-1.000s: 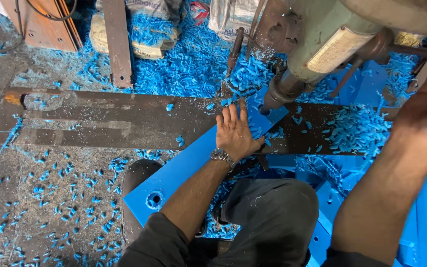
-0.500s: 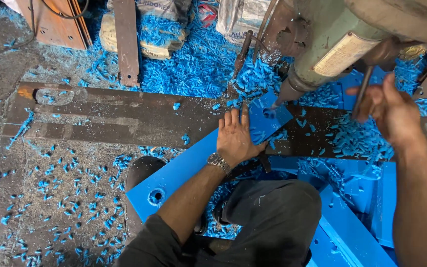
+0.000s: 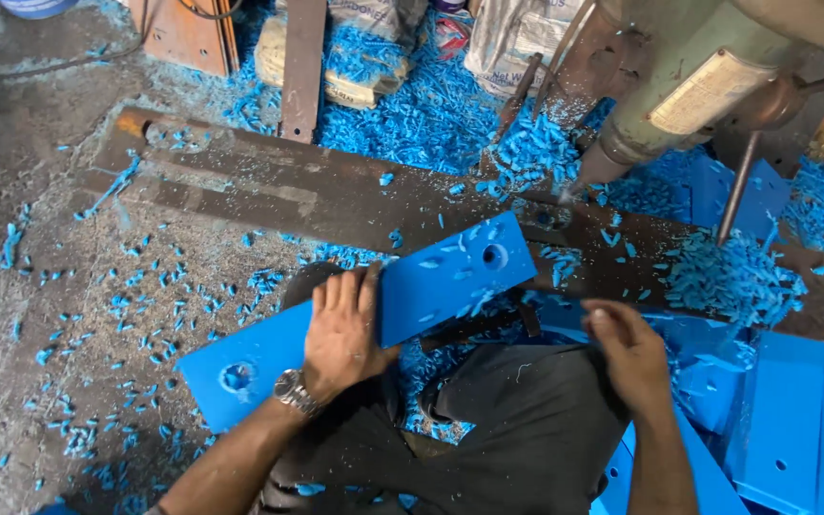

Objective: The person sits at a bench drill press and drills holes in blue plastic plates, holding each plate steady on the work table while the drill cuts. They lift each drilled plate, stack finished plates on the floor beside them, and position the next plate to drill more holes.

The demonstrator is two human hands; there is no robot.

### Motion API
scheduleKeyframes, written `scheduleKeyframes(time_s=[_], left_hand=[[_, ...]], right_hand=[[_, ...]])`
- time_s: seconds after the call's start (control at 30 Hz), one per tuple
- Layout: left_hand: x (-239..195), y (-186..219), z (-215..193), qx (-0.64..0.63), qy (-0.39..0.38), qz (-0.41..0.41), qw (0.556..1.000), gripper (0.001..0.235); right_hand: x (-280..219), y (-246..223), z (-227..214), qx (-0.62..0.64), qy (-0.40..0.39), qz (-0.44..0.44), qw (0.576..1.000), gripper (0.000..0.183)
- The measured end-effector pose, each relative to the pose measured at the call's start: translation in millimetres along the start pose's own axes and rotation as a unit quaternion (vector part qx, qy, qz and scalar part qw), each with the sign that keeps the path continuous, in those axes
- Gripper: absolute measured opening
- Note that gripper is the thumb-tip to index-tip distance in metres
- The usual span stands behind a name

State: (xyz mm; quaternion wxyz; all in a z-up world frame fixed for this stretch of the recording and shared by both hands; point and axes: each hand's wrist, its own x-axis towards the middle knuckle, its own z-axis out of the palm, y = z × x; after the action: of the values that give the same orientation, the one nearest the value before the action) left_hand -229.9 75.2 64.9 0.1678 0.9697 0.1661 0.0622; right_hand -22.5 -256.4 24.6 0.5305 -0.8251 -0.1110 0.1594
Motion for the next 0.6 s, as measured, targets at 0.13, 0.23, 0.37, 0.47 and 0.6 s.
scheduleKeyframes(time_s=[0.13, 0.23, 0.37, 0.47, 0.6], left_hand=[[-62, -51, -20, 0.070, 0.077, 0.046, 0.993, 0.114], [-99, -84, -35, 0.135, 0.168, 0.066, 0.974, 0.104], [-141, -107, -69, 0.116, 0.197, 0.027, 0.973, 0.105], [-174, -123, -76, 0.027, 0.200, -0.051, 0.978, 0.111], [-237, -157, -43, 0.007, 0.219, -0.152, 0.964, 0.111]], right_hand=[[-14, -40, 65, -0.057, -0.089, -0.106, 0.989, 0.042], [-19, -59, 118, -0.026, -0.167, -0.179, 0.969, 0.050], [-28, -81, 193, 0.065, -0.235, -0.217, 0.945, 0.052], [-31, -94, 240, 0.095, -0.234, -0.193, 0.948, 0.047], [-51, -110, 291, 0.158, -0.310, -0.185, 0.919, 0.045]])
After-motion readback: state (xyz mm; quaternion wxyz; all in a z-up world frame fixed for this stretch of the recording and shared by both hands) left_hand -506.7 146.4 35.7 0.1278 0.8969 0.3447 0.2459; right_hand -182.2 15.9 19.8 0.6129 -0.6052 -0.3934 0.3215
